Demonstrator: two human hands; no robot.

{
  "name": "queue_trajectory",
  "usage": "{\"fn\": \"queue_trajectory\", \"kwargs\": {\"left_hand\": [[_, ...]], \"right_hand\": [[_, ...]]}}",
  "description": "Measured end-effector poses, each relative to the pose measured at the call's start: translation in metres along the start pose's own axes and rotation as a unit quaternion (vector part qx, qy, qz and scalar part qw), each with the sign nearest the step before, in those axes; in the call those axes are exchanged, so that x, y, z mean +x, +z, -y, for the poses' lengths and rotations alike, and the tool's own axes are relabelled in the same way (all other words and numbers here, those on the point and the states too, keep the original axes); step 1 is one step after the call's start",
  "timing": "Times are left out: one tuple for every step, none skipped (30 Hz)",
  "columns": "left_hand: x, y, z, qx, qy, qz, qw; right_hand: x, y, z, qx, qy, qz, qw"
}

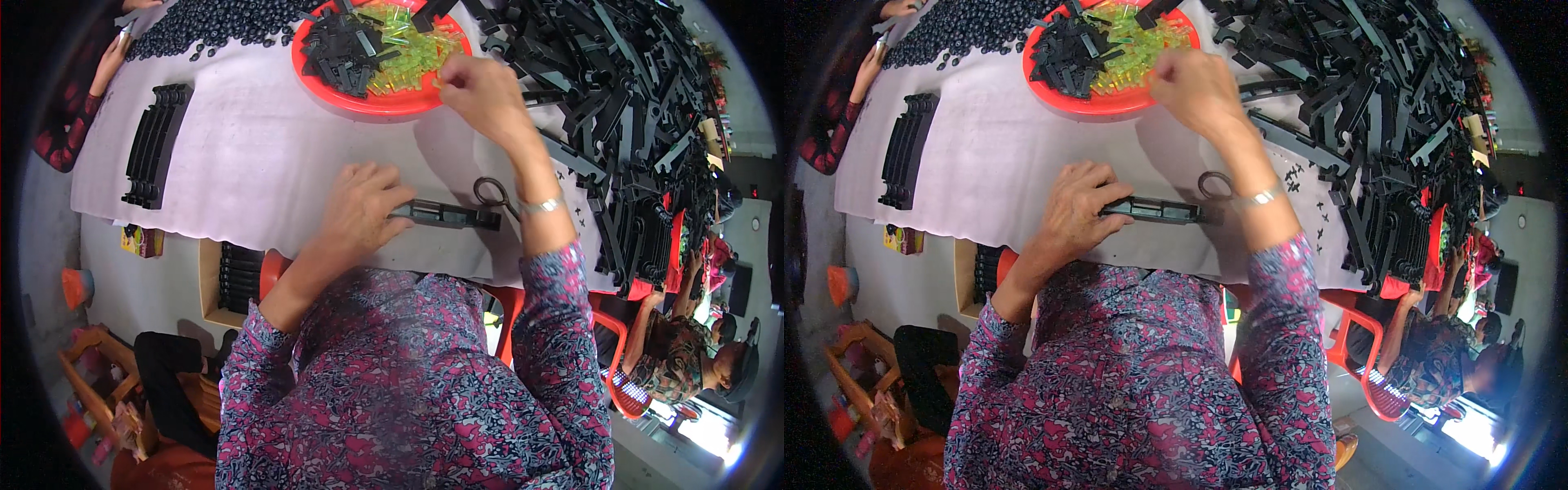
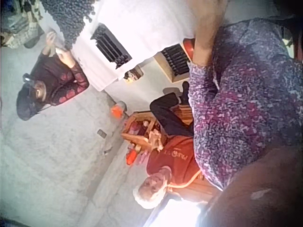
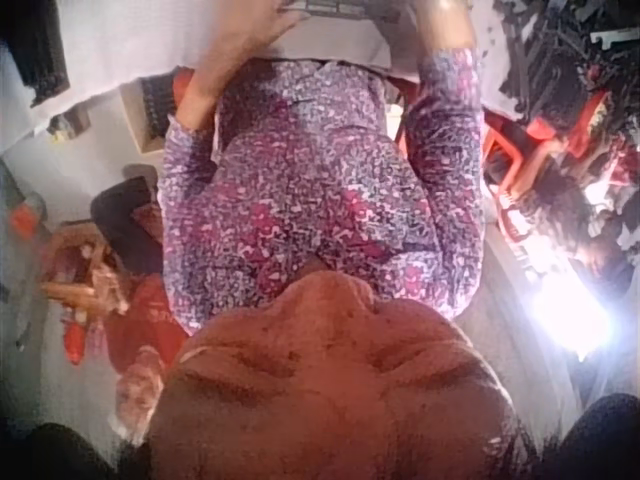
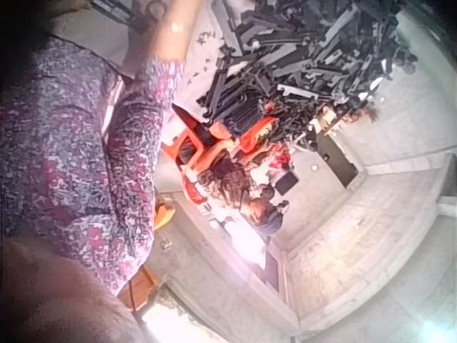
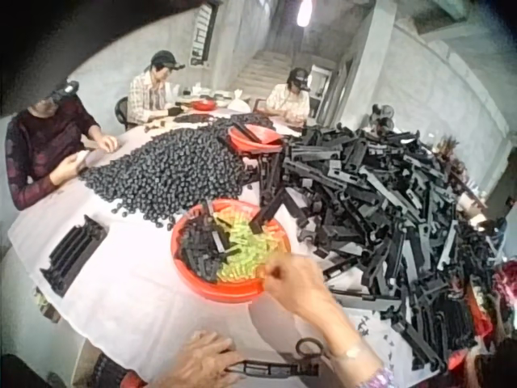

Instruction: The person is assembling small plastic and metal components into a cartridge housing, likely for a printer toner or ink cartridge.

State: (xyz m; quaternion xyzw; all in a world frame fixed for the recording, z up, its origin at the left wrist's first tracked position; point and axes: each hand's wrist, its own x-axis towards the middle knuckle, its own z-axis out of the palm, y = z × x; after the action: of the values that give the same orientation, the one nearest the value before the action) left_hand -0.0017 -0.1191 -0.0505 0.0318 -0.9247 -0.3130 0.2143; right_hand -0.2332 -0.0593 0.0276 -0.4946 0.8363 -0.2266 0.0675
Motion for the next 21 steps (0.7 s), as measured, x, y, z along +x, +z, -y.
{"fn": "queue_trajectory", "kwargs": {"left_hand": [[0.000, 0.002, -0.001, -0.008, 0.008, -0.002, 1.000], [0.001, 0.003, -0.003, -0.017, 0.018, -0.002, 1.000], [0.000, 0.004, -0.005, -0.018, 0.019, 0.002, 1.000], [-0.002, 0.005, -0.006, -0.018, 0.015, 0.003, 1.000], [-0.002, 0.005, -0.007, -0.019, 0.015, 0.005, 1.000], [-0.001, 0.005, -0.008, -0.026, 0.011, 0.008, 1.000], [-0.001, 0.006, -0.009, -0.032, 0.008, 0.012, 0.999], [0.000, 0.006, -0.010, -0.037, 0.005, 0.018, 0.999], [0.000, 0.005, -0.011, -0.040, 0.007, 0.018, 0.999], [0.000, 0.005, -0.013, -0.043, 0.011, 0.017, 0.999], [0.001, 0.005, -0.014, -0.046, 0.014, 0.015, 0.999], [0.002, 0.005, -0.014, -0.045, 0.015, 0.016, 0.999], [0.003, 0.006, -0.013, -0.043, 0.014, 0.016, 0.999], [0.003, 0.006, -0.013, -0.040, 0.013, 0.015, 0.999], [0.002, 0.007, -0.013, -0.042, 0.010, 0.012, 0.999], [0.001, 0.008, -0.013, -0.045, 0.009, 0.010, 0.999], [0.000, 0.009, -0.013, -0.047, 0.008, 0.007, 0.999], [-0.001, 0.008, -0.014, -0.044, 0.007, 0.004, 0.999], [0.001, 0.007, -0.015, -0.042, 0.009, 0.002, 0.999], [0.002, 0.007, -0.016, -0.041, 0.011, 0.000, 0.999], [0.002, 0.008, -0.016, -0.042, 0.015, -0.003, 0.999]], "right_hand": [[-0.019, -0.014, 0.000, 0.087, -0.004, 0.023, 0.996], [-0.040, -0.020, -0.009, 0.164, -0.006, 0.066, 0.984], [-0.060, -0.023, -0.013, 0.242, -0.010, 0.109, 0.964], [-0.080, -0.022, -0.008, 0.253, -0.019, 0.133, 0.958], [-0.099, -0.023, -0.003, 0.262, -0.026, 0.155, 0.952], [-0.116, -0.020, 0.000, 0.235, -0.030, 0.140, 0.961], [-0.131, -0.015, 0.001, 0.209, -0.035, 0.125, 0.969], [-0.142, -0.014, 0.005, 0.169, -0.024, 0.121, 0.978], [-0.151, -0.010, 0.008, 0.161, -0.019, 0.096, 0.982], [-0.158, -0.003, 0.009, 0.152, -0.014, 0.070, 0.986], [-0.163, 0.004, 0.009, 0.142, -0.010, 0.044, 0.989], [-0.166, 0.009, 0.008, 0.145, -0.013, 0.032, 0.989], [-0.167, 0.011, 0.010, 0.129, -0.018, 0.020, 0.991], [-0.169, 0.013, 0.012, 0.112, -0.023, 0.009, 0.993], [-0.170, 0.015, 0.015, 0.096, -0.028, -0.002, 0.995], [-0.171, 0.017, 0.017, 0.085, -0.032, -0.006, 0.996], [-0.173, 0.018, 0.019, 0.075, -0.035, -0.010, 0.997], [-0.173, 0.020, 0.021, 0.064, -0.039, -0.014, 0.997], [-0.174, 0.022, 0.022, 0.067, -0.035, -0.024, 0.997], [-0.174, 0.025, 0.023, 0.070, -0.032, -0.034, 0.996], [-0.175, 0.028, 0.024, 0.073, -0.029, -0.043, 0.996]]}}
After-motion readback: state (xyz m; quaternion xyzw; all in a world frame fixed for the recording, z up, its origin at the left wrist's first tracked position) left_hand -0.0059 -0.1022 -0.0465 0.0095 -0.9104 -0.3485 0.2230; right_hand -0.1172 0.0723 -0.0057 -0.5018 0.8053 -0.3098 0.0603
